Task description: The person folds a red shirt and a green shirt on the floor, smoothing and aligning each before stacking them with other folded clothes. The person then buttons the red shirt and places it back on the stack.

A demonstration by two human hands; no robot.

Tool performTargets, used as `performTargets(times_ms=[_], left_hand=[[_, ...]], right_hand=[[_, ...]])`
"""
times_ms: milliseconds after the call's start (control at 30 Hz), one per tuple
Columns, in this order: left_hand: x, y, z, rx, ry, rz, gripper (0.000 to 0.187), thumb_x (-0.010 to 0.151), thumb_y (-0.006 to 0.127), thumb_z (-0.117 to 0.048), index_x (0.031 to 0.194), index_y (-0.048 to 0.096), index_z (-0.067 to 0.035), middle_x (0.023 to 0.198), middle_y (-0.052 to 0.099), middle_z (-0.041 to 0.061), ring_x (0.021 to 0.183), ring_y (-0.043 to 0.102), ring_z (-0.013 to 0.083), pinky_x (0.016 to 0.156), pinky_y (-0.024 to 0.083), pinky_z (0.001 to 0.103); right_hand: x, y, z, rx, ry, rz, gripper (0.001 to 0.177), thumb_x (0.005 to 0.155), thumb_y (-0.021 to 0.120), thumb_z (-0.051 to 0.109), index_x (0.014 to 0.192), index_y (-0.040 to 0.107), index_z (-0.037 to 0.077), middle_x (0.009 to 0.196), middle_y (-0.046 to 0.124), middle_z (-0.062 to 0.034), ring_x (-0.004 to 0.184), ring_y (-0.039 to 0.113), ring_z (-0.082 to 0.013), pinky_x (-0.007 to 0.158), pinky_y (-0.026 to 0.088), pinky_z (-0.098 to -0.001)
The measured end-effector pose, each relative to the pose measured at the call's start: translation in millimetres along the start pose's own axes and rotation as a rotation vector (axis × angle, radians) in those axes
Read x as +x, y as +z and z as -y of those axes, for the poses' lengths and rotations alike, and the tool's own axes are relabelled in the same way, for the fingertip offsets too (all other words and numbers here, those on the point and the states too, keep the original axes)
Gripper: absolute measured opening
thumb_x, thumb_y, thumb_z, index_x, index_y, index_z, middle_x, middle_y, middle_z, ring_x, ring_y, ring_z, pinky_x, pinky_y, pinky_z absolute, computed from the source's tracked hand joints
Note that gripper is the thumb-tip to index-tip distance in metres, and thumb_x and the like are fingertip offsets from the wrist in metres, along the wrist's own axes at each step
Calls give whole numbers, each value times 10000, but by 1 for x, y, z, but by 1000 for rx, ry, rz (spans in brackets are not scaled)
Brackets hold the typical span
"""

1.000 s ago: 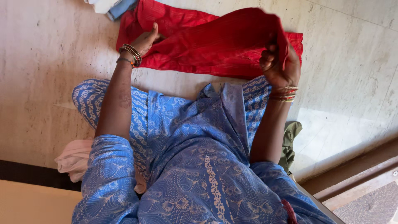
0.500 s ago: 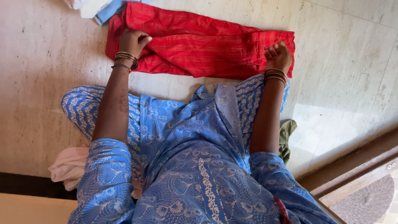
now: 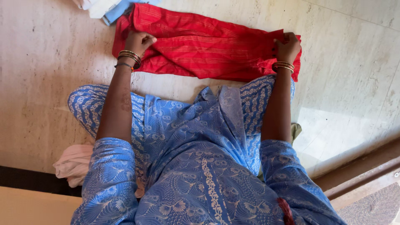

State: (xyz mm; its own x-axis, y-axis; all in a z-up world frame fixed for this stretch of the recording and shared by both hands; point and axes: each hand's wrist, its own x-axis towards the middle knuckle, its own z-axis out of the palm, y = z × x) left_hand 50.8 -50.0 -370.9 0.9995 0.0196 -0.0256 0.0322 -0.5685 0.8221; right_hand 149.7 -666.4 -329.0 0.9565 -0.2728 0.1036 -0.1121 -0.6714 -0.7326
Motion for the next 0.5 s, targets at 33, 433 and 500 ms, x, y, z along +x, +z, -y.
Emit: performTargets(times_ms=[33,433,500], left_hand=[[1,-4,-1,22,33,11,213,946,822,-272,1004,771,-73,857,758,63,721,688,125,671,542,306],[40,-7,-62,305,321,-451,243,784,860,-64,986,728,-96,976,711,64,950,623,285,862,474,455],[27,15,-83,431,330,-625,333,763,811,-33,1074,707,-93,1089,634,133,1071,546,357,879,425,491]], right_hand=[[-3,-6,-3,19,-156,-43,277,795,910,78,972,699,42,856,750,-62,748,719,-165,689,582,-336],[13,-7,-31,131,-57,-169,371,797,934,81,1065,682,36,754,730,-56,678,672,-168,627,554,-331],[17,-1,-38,19,-46,-125,469,718,948,66,1072,644,28,795,723,-81,690,696,-182,618,585,-337]])
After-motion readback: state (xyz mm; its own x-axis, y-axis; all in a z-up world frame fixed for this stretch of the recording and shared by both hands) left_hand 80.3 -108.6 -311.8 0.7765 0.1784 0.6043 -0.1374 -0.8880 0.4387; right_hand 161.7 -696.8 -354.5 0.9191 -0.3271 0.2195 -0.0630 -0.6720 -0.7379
